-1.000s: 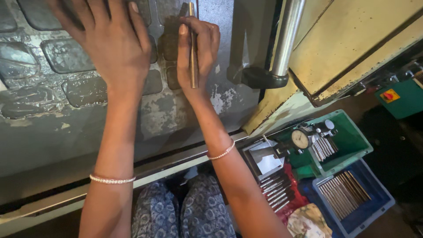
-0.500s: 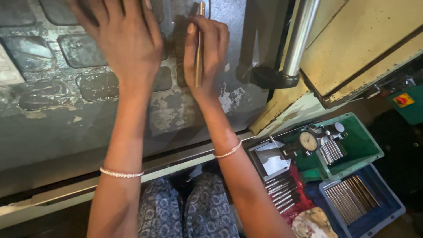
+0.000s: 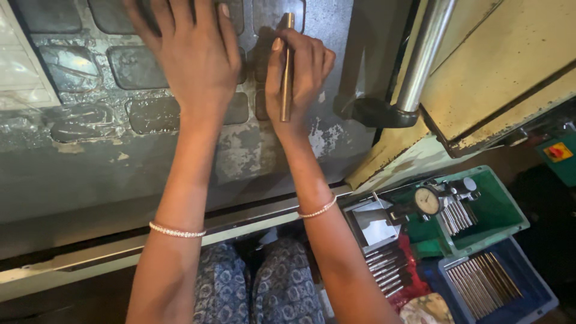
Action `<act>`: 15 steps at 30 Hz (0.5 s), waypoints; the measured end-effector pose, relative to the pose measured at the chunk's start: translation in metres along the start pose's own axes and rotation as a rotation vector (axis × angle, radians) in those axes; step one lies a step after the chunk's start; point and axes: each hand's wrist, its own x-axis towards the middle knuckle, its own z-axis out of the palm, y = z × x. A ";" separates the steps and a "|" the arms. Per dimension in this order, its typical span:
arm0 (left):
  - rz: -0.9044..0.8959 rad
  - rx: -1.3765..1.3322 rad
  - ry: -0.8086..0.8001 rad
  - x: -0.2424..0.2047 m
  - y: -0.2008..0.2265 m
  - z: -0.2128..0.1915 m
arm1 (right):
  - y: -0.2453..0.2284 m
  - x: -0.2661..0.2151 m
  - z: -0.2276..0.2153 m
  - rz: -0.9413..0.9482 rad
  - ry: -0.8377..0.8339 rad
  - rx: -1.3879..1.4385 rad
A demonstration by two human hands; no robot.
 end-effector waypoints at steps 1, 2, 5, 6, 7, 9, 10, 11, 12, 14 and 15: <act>-0.001 -0.003 -0.004 0.001 0.001 0.000 | -0.001 0.000 -0.001 0.001 0.004 -0.001; -0.003 -0.003 -0.005 0.001 0.001 -0.001 | -0.002 0.000 -0.001 0.003 0.007 0.000; -0.008 -0.001 -0.014 0.001 0.002 -0.002 | -0.003 -0.001 -0.002 0.010 -0.001 0.003; -0.008 0.000 -0.012 0.001 0.002 -0.002 | -0.002 -0.001 -0.002 0.012 -0.006 0.006; -0.008 0.002 -0.010 0.000 0.001 -0.001 | -0.002 -0.001 -0.001 0.017 0.008 0.010; -0.004 0.015 -0.001 0.000 0.001 0.000 | -0.001 -0.001 0.000 0.028 0.034 0.020; -0.003 0.027 -0.002 0.000 0.000 0.001 | 0.000 -0.002 0.001 0.029 0.039 0.021; -0.003 0.051 -0.008 -0.001 0.000 0.002 | 0.001 -0.003 0.002 0.031 0.044 0.021; -0.004 0.064 -0.009 -0.001 -0.001 0.003 | 0.002 -0.004 0.002 0.033 0.048 0.021; -0.005 0.080 -0.006 -0.003 -0.001 0.005 | 0.003 -0.005 0.004 0.038 0.044 0.016; -0.007 0.081 -0.003 -0.004 -0.002 0.006 | 0.004 -0.006 0.004 0.041 0.043 0.014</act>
